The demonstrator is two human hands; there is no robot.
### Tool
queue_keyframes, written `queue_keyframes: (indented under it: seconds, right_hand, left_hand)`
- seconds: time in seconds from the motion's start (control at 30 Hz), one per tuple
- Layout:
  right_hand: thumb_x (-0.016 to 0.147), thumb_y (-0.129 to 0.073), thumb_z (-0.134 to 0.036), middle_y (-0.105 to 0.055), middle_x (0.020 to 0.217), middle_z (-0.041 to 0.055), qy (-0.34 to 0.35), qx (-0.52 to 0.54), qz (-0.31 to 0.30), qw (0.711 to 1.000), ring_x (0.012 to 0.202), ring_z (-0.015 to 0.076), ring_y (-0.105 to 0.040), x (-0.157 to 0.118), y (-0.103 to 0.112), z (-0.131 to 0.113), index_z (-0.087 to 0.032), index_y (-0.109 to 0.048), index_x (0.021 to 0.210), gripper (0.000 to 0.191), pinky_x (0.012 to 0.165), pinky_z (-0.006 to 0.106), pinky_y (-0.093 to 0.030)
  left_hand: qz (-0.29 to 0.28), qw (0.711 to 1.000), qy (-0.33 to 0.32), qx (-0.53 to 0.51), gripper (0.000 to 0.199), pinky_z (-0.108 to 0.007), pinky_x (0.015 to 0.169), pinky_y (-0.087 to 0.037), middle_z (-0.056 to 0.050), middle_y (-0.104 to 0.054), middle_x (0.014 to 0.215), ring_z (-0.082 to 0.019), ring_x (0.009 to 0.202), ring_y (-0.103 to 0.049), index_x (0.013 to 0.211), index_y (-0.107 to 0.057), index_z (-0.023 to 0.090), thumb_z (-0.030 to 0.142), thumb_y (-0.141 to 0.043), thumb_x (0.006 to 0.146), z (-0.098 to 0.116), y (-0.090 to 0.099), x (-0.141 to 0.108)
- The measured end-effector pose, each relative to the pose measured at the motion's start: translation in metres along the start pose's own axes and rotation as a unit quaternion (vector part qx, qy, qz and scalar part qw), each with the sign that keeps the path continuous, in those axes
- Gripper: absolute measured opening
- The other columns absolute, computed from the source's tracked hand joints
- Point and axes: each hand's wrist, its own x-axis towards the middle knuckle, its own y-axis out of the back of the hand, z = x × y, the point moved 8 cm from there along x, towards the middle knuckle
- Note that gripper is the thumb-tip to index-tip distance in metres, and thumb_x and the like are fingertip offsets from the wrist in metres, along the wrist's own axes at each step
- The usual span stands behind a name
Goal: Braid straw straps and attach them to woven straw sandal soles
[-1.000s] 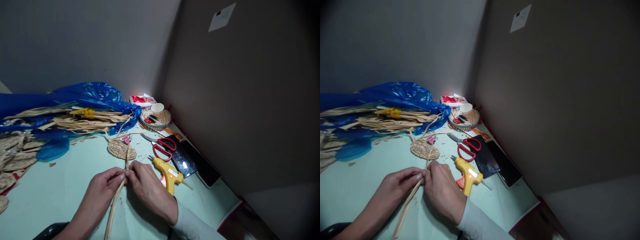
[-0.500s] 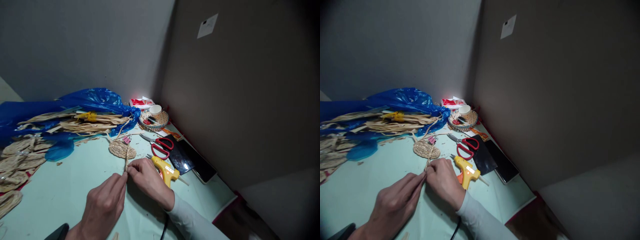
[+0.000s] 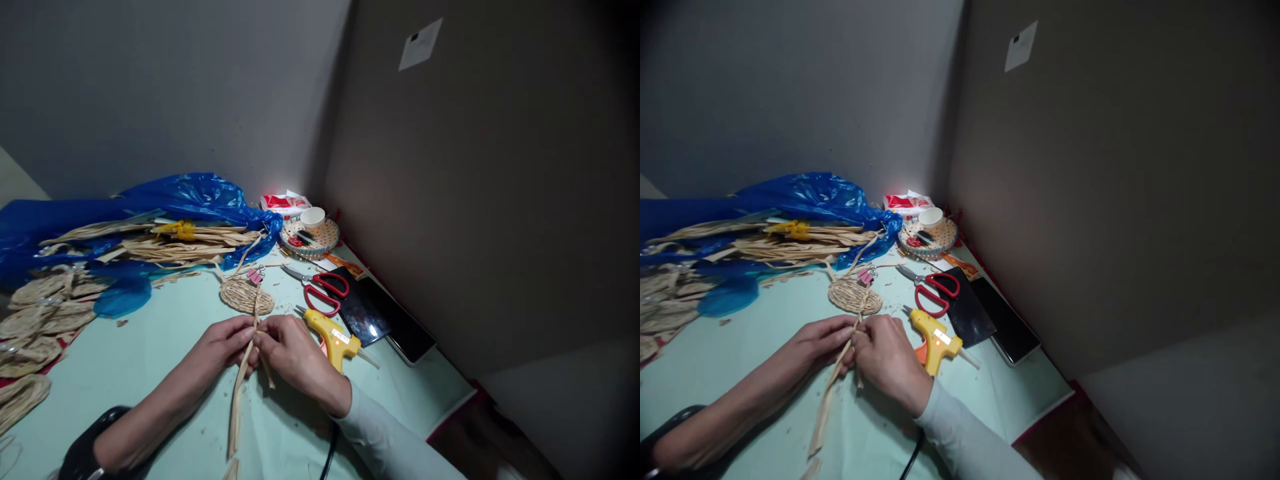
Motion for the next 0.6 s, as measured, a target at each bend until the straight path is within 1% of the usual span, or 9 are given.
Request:
queue_keyframes:
  seconds: [0.07, 0.13, 0.2, 0.3, 0.4, 0.47, 0.5, 0.53, 0.6]
  right_hand:
    - [0.095, -0.054, -0.012, -0.070, 0.067, 0.0009, 0.002, -0.031, 0.005, 0.999, 0.062, 0.0115, -0.058, -0.001, 0.002, -0.001, -0.016, -0.067, 0.069, 0.029, 0.059, 0.022, -0.036]
    - [0.095, -0.055, -0.016, -0.071, 0.069, 0.0026, 0.002, -0.070, 0.010, 0.997, 0.065, 0.0134, -0.058, -0.003, 0.004, -0.003, -0.017, -0.066, 0.069, 0.029, 0.060, 0.024, -0.034]
    - [0.097, -0.053, -0.019, -0.072, 0.073, 0.0062, -0.001, -0.113, 0.015, 0.993, 0.071, 0.0166, -0.060, -0.007, 0.006, -0.005, -0.017, -0.067, 0.071, 0.029, 0.060, 0.027, -0.031]
    - [0.096, -0.051, -0.020, -0.072, 0.073, 0.0115, -0.011, -0.176, 0.024, 0.984, 0.068, 0.0199, -0.060, -0.015, 0.008, -0.008, -0.016, -0.068, 0.074, 0.028, 0.057, 0.031, -0.024]
    - [0.097, -0.048, -0.022, -0.072, 0.071, 0.0125, -0.003, -0.217, 0.021, 0.976, 0.060, 0.0200, -0.060, -0.021, 0.006, -0.014, -0.015, -0.069, 0.079, 0.028, 0.055, 0.033, -0.020]
    - [0.099, -0.045, -0.024, -0.074, 0.074, 0.0122, 0.018, -0.235, 0.009, 0.972, 0.062, 0.0205, -0.062, -0.024, 0.001, -0.020, -0.016, -0.069, 0.085, 0.029, 0.055, 0.034, -0.022]
    - [0.099, -0.044, -0.024, -0.075, 0.076, 0.0119, 0.033, -0.242, -0.001, 0.970, 0.063, 0.0207, -0.063, -0.025, -0.003, -0.023, -0.016, -0.069, 0.087, 0.028, 0.056, 0.034, -0.023]
    - [0.098, -0.045, -0.023, -0.075, 0.078, 0.0118, 0.049, -0.249, -0.014, 0.967, 0.064, 0.0209, -0.064, -0.026, -0.007, -0.027, -0.016, -0.069, 0.089, 0.026, 0.056, 0.034, -0.024]
    - [0.093, -0.049, -0.019, -0.076, 0.081, 0.0127, 0.081, -0.264, -0.044, 0.960, 0.064, 0.0226, -0.065, -0.029, -0.017, -0.032, -0.015, -0.069, 0.094, 0.021, 0.057, 0.035, -0.025]
  left_hand:
    - [-0.034, 0.998, 0.045, -0.011, 0.030, -0.034, 0.065, -0.058, -0.002, -0.071, 0.086, -0.017, 0.071, -0.068, 0.104, -0.067, 0.016, 0.044, -0.057, 0.098, -0.011, -0.010, 0.002]
    - [-0.038, 0.997, 0.073, -0.011, 0.031, -0.037, 0.071, -0.060, -0.005, -0.072, 0.106, -0.018, 0.082, -0.070, 0.114, -0.065, 0.017, 0.042, -0.063, 0.096, -0.019, -0.013, 0.000]
    - [-0.025, 0.997, 0.075, -0.002, 0.033, -0.042, 0.079, -0.061, -0.007, -0.070, 0.117, -0.022, 0.093, -0.070, 0.120, -0.064, 0.018, 0.040, -0.065, 0.095, -0.021, -0.010, -0.003]
    - [0.008, 0.998, 0.056, 0.016, 0.032, -0.044, 0.083, -0.060, -0.007, -0.070, 0.118, -0.024, 0.098, -0.070, 0.118, -0.066, 0.019, 0.041, -0.065, 0.095, -0.019, -0.002, -0.005]
    - [0.034, 0.999, 0.041, 0.009, 0.027, -0.042, 0.080, -0.059, -0.004, -0.072, 0.107, -0.021, 0.090, -0.070, 0.108, -0.068, 0.018, 0.042, -0.065, 0.095, -0.017, 0.003, -0.006]
    - [0.048, 0.998, 0.035, -0.017, 0.025, -0.037, 0.076, -0.057, -0.002, -0.073, 0.093, -0.019, 0.083, -0.069, 0.093, -0.070, 0.017, 0.042, -0.068, 0.092, -0.017, 0.003, -0.007]
    - [0.056, 0.997, 0.038, -0.034, 0.027, -0.033, 0.070, -0.055, 0.000, -0.071, 0.083, -0.018, 0.076, -0.067, 0.085, -0.070, 0.017, 0.044, -0.070, 0.088, -0.018, 0.003, -0.008]
    - [0.062, 0.996, 0.046, -0.052, 0.030, -0.029, 0.060, -0.050, 0.002, -0.068, 0.071, -0.016, 0.066, -0.063, 0.079, -0.070, 0.017, 0.047, -0.073, 0.084, -0.019, 0.003, -0.009]
    - [0.072, 0.991, 0.073, -0.086, 0.035, -0.024, 0.045, -0.031, 0.006, -0.056, 0.052, -0.012, 0.046, -0.047, 0.074, -0.072, 0.017, 0.051, -0.076, 0.074, -0.024, 0.002, -0.011]
